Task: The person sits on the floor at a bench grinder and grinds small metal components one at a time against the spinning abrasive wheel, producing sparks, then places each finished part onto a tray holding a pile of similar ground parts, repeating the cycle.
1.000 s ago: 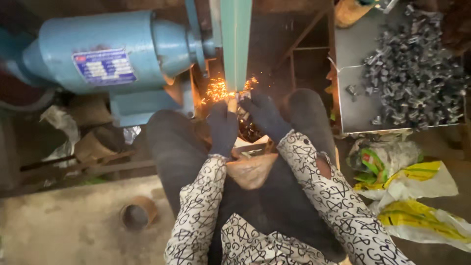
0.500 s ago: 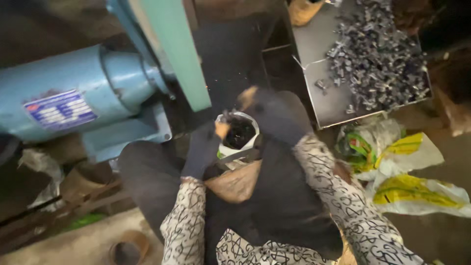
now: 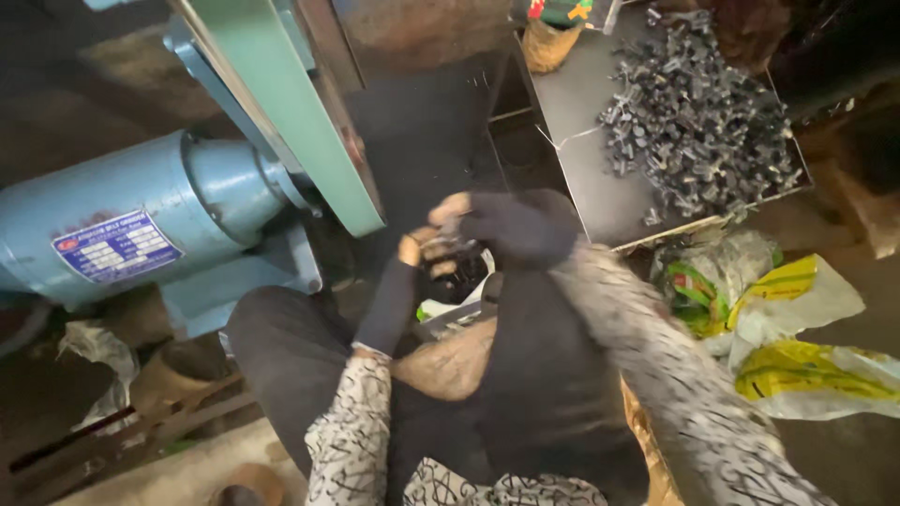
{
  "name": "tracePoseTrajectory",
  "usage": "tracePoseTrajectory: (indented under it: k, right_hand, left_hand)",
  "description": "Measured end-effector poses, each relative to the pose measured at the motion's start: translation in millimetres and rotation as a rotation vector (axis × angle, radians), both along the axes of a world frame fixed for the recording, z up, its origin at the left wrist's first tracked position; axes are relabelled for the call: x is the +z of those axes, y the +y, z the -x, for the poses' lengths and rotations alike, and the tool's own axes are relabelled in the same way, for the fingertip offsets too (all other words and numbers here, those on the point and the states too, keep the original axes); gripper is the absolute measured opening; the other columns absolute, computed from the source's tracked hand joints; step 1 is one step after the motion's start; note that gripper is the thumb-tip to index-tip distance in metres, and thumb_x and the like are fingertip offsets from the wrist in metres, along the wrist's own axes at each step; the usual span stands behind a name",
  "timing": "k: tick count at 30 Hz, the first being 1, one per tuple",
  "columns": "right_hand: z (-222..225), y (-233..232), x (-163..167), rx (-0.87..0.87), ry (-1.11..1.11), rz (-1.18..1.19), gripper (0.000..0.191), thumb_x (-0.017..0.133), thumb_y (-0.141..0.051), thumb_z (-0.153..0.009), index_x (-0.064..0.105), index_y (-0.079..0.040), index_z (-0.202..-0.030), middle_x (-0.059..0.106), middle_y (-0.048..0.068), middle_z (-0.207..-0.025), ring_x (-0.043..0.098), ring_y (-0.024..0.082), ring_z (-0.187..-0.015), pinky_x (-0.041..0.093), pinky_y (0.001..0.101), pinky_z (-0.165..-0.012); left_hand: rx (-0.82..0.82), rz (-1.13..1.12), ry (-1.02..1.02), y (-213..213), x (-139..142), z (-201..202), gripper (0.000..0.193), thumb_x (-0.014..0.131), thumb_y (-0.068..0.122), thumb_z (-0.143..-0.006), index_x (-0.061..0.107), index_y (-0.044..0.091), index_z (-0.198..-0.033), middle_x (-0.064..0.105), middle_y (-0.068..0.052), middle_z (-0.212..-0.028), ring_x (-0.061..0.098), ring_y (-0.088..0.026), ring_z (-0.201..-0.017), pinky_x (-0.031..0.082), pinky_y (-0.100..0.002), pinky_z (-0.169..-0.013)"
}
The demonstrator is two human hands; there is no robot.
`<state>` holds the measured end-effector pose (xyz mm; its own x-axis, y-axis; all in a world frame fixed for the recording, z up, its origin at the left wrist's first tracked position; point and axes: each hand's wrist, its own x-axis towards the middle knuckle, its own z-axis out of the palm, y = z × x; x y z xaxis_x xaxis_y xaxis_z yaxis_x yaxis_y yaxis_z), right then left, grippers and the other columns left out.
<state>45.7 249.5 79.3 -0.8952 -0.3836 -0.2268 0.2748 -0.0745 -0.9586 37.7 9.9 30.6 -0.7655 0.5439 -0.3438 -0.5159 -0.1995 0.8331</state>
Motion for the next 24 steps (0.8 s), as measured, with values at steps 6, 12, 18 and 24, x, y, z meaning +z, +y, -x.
tracePoseTrajectory:
  k: [6, 12, 18, 24]
  right_hand:
    - [-14, -77, -51, -0.039, 0.746, -0.913, 0.022, 0.064, -0.022, -0.099, 0.070, -0.009, -0.116, 0.069, 0.010, -0.111, 0.067, 0.028, -0.100, 0.053, 0.0400, -0.085]
    - [-34, -111, -59, 0.076, 0.359, -0.618, 0.023, 0.067, -0.028, -0.096, 0.070, -0.006, -0.100, 0.071, 0.012, -0.090, 0.071, 0.026, -0.082, 0.055, 0.0387, -0.071]
    - [-5, -127, -43, -0.074, -0.040, -0.190, 0.024, 0.061, -0.020, -0.100, 0.071, 0.001, -0.107, 0.071, 0.006, -0.084, 0.066, 0.012, -0.073, 0.053, 0.0292, -0.065]
    - [13, -126, -42, -0.121, 0.100, -0.303, 0.025, 0.057, -0.022, -0.103, 0.069, -0.003, -0.114, 0.071, 0.001, -0.088, 0.063, 0.006, -0.075, 0.053, 0.0246, -0.066]
  left_hand:
    - [0.420, -0.010, 0.173, -26, -23, -5, 0.030, 0.056, 0.021, -0.109, 0.066, -0.003, -0.125, 0.069, -0.011, -0.102, 0.065, -0.019, -0.087, 0.057, -0.033, -0.080]
    - [0.429, 0.158, 0.000, -35, -8, -23, 0.029, 0.059, 0.020, -0.103, 0.065, 0.001, -0.125, 0.068, -0.007, -0.097, 0.057, -0.015, -0.073, 0.046, -0.031, -0.060]
    - [0.538, 0.101, 0.235, -39, -3, -17, 0.029, 0.059, 0.020, -0.108, 0.065, 0.000, -0.128, 0.066, -0.004, -0.099, 0.060, -0.007, -0.081, 0.052, -0.024, -0.072]
    - [0.541, 0.212, 0.204, -39, 4, -7, 0.022, 0.061, 0.014, -0.102, 0.070, -0.001, -0.114, 0.066, -0.003, -0.081, 0.057, -0.008, -0.066, 0.050, -0.028, -0.058]
